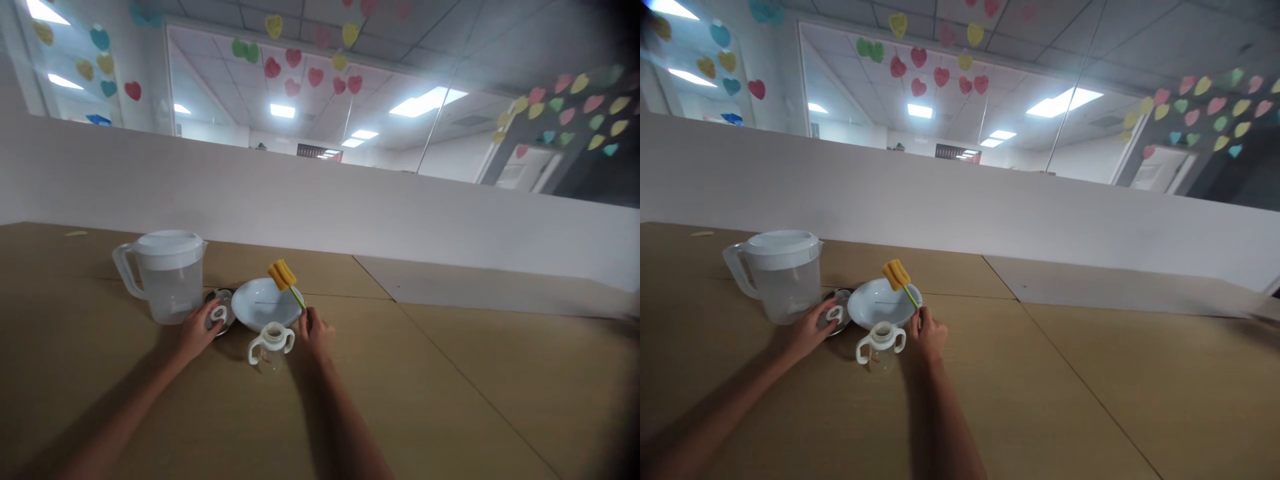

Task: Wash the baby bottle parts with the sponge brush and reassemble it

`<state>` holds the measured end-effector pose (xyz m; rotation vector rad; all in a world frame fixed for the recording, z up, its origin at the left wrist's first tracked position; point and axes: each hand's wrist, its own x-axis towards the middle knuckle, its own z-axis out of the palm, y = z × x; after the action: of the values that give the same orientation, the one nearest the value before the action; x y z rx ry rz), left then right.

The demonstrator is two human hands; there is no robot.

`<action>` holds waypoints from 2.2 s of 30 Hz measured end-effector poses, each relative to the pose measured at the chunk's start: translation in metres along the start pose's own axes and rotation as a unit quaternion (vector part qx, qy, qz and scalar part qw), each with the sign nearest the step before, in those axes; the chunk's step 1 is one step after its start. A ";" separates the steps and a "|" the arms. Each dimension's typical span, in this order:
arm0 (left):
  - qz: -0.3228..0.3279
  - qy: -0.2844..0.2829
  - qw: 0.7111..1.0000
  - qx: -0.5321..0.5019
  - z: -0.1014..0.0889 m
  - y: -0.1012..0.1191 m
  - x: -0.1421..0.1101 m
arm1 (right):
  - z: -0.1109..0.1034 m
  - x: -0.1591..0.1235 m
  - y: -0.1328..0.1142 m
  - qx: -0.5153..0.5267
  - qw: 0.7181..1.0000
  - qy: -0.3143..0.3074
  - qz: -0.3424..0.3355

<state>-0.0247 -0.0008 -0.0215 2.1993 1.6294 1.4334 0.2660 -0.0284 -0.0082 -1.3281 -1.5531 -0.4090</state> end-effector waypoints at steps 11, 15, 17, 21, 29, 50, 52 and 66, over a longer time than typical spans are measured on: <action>-0.017 -0.054 0.998 0.014 0.005 -0.006 -0.003 | 0.002 0.000 -0.002 0.002 1.000 -0.011 0.018; -0.021 -0.070 0.996 0.042 0.006 -0.007 -0.003 | 0.002 0.000 -0.005 0.012 1.000 -0.009 0.023; -0.025 -0.080 0.995 0.048 0.005 -0.005 -0.003 | 0.001 0.000 -0.006 0.016 0.999 -0.009 0.026; -0.023 -0.079 0.995 0.058 0.006 -0.005 -0.004 | 0.001 0.000 -0.006 0.016 1.000 -0.006 0.022; 0.016 -0.063 0.997 0.043 0.006 -0.007 -0.003 | 0.006 -0.002 -0.004 0.004 0.999 -0.023 0.025; 0.074 -0.074 0.982 -0.160 0.013 0.114 -0.045 | -0.001 0.000 -0.006 -0.017 0.999 0.012 -0.037; 0.067 -0.070 0.980 -0.176 0.014 0.115 -0.049 | -0.002 0.000 -0.006 -0.026 0.999 0.005 -0.028; 0.236 0.024 0.962 -0.138 0.008 0.108 -0.058 | -0.005 0.003 -0.013 0.004 1.000 0.016 -0.021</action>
<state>0.0587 -0.0902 -0.0058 2.4931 0.8658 1.7011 0.2573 -0.0346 0.0010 -1.2798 -1.5569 -0.4470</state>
